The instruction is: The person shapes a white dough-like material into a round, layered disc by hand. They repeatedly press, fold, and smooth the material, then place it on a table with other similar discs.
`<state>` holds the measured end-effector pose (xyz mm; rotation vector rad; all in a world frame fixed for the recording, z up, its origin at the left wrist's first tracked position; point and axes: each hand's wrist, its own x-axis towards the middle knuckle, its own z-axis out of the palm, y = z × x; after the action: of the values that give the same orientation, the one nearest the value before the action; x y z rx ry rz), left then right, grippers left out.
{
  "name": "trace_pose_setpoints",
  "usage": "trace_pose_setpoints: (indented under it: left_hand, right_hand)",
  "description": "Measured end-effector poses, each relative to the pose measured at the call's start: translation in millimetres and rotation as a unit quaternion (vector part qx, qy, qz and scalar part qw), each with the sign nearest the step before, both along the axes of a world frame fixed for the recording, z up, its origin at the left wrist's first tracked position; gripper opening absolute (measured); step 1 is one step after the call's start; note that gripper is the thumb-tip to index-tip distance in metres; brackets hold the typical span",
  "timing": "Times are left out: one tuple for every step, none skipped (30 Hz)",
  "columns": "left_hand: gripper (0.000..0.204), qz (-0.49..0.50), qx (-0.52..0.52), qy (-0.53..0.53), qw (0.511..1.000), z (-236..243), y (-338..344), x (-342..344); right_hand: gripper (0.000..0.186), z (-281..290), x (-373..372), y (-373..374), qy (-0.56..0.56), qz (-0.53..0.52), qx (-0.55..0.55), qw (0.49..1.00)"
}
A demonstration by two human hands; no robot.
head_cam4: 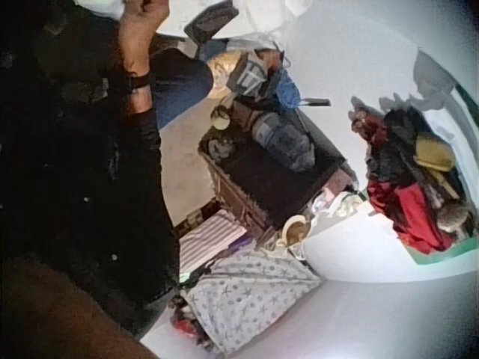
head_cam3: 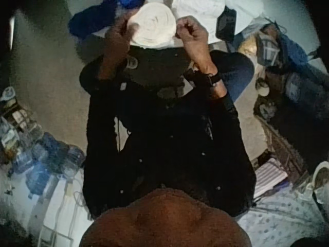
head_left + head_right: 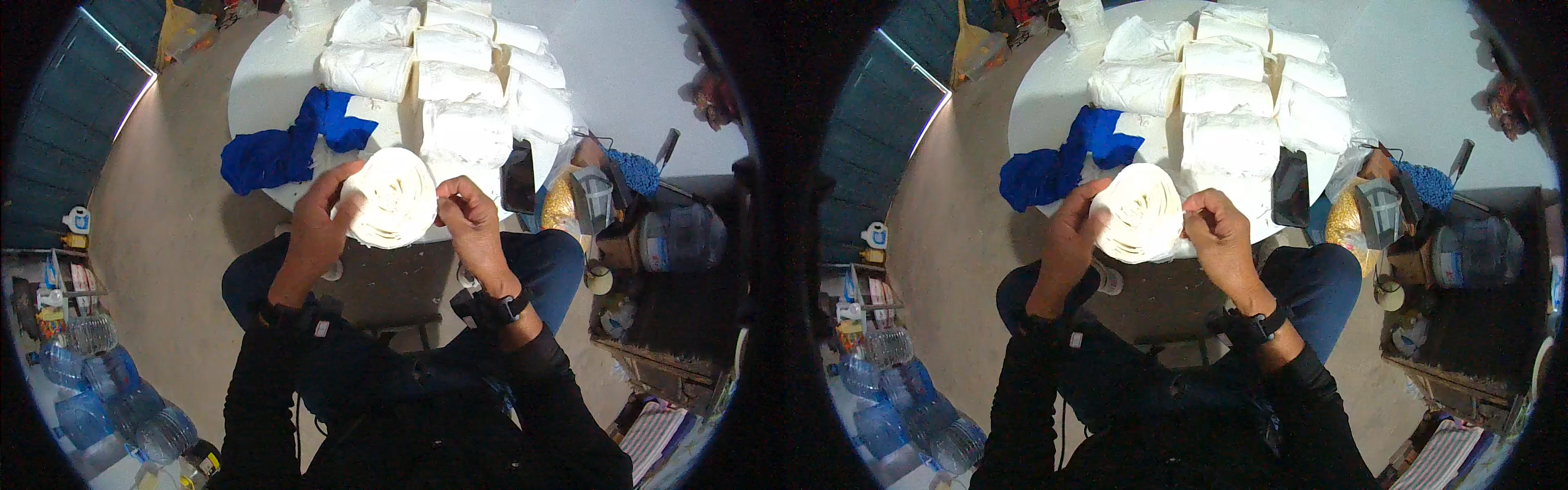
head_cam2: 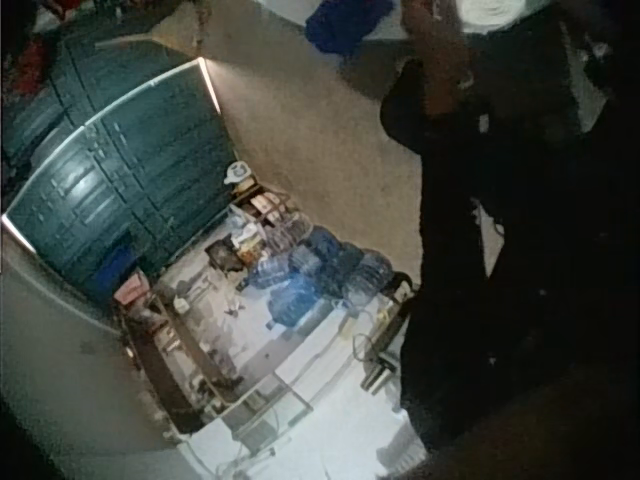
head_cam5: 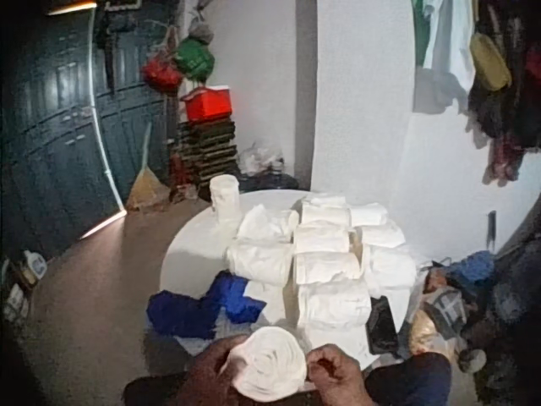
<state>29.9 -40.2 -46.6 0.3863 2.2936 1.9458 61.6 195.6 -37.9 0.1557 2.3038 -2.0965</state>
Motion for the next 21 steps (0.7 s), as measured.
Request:
trace_pose_setpoints:
  left_hand:
    - [0.067,0.027,0.037,-0.008,0.999,0.1,-0.7,0.9]
    - [0.068,0.041,0.079,0.019,0.996,0.9,-1.4,0.0]
    - [0.054,0.072,-0.017,0.051,0.996,2.2,-2.1,0.7]
    - [0.051,0.049,-0.019,0.023,0.998,4.3,-3.3,0.2]
    - [0.048,0.027,-0.021,-0.004,0.999,6.3,-4.2,-0.2]
    - [0.045,0.002,-0.025,-0.035,0.999,8.6,-5.5,0.3]
    - [0.043,0.034,-0.036,-0.031,0.998,10.4,-6.5,-0.3]
    - [0.044,0.045,-0.014,-0.04,0.998,12.0,-7.5,0.6]
    - [0.044,0.056,0.009,-0.048,0.997,12.9,-8.6,1.5]
    - [0.045,0.058,0.043,-0.04,0.997,13.0,-9.1,1.7]
    - [0.045,0.057,-0.032,0.001,0.998,12.6,-10.0,4.0]
    - [0.045,0.054,-0.027,-0.031,0.998,11.4,-10.4,4.0]
    - [0.045,0.035,-0.01,-0.038,0.999,9.7,-10.9,5.0]
    - [0.045,0.013,0.013,-0.039,0.999,7.6,-11.3,4.4]
    - [0.042,0.025,0.002,-0.022,0.999,5.1,-11.5,4.0]
    - [0.04,0.025,0.009,-0.023,0.999,2.7,-11.9,3.2]
    - [0.038,0.036,0.024,-0.016,0.999,0.4,-12.1,2.1]
    - [0.035,0.046,0.043,-0.002,0.998,-1.1,-12.3,1.2]
    - [0.035,0.048,0.033,-0.01,0.998,-1.7,-13.3,0.1]
    - [0.034,0.049,0.027,-0.011,0.998,-1.7,-13.0,-0.1]
    - [0.033,0.031,0.019,-0.019,0.999,-0.6,-13.7,-0.9]
  right_hand:
    - [0.017,0.8,0.4,-0.5,0.036,0.004,-0.037,0.999]
    - [0.015,1.1,-0.2,-1.6,0.045,0.009,-0.014,0.999]
    - [0.013,1.8,-0.5,-1.7,0.053,0.011,0.009,0.999]
    - [0.011,2.1,-1.6,-2.1,0.086,0.035,0.028,0.995]
    - [0.011,2.7,-3.0,-1.3,0.064,0.036,0.066,0.995]
    - [0.011,2.8,-4.5,-1.2,0.061,0.035,0.062,0.996]
    - [0.011,3.1,-5.9,-0.5,0.066,0.036,0.06,0.995]
    - [0.012,3.2,-6.9,-0.6,0.055,0.025,0.068,0.996]
    - [0.012,3.7,-7.4,0.0,0.047,0.032,0.034,0.998]
    - [0.011,4.0,-7.8,-0.2,0.058,0.028,0.03,0.997]
    - [0.011,5.1,-7.6,0.4,0.059,0.022,0.031,0.998]
    - [0.011,5.9,-7.4,-0.1,0.069,0.027,0.03,0.997]
    - [0.011,7.6,-6.9,0.5,0.029,0.034,0.012,0.999]
    - [0.011,9.0,-6.8,0.1,0.032,0.038,-0.004,0.999]
    - [0.011,10.6,-6.5,0.1,0.032,0.04,-0.019,0.999]
    - [0.011,12.0,-6.4,0.0,0.03,0.034,-0.033,0.998]
    - [0.012,13.0,-6.6,-0.5,0.034,0.034,-0.054,0.997]
    - [0.012,14.2,-6.9,-0.8,0.032,0.037,-0.031,0.998]
    - [0.013,14.9,-7.2,-1.1,0.029,0.037,-0.013,0.999]
    - [0.014,15.5,-7.8,-1.2,0.038,0.045,0.001,0.998]
    - [0.014,15.7,-8.8,-1.1,0.033,0.041,-0.002,0.999]
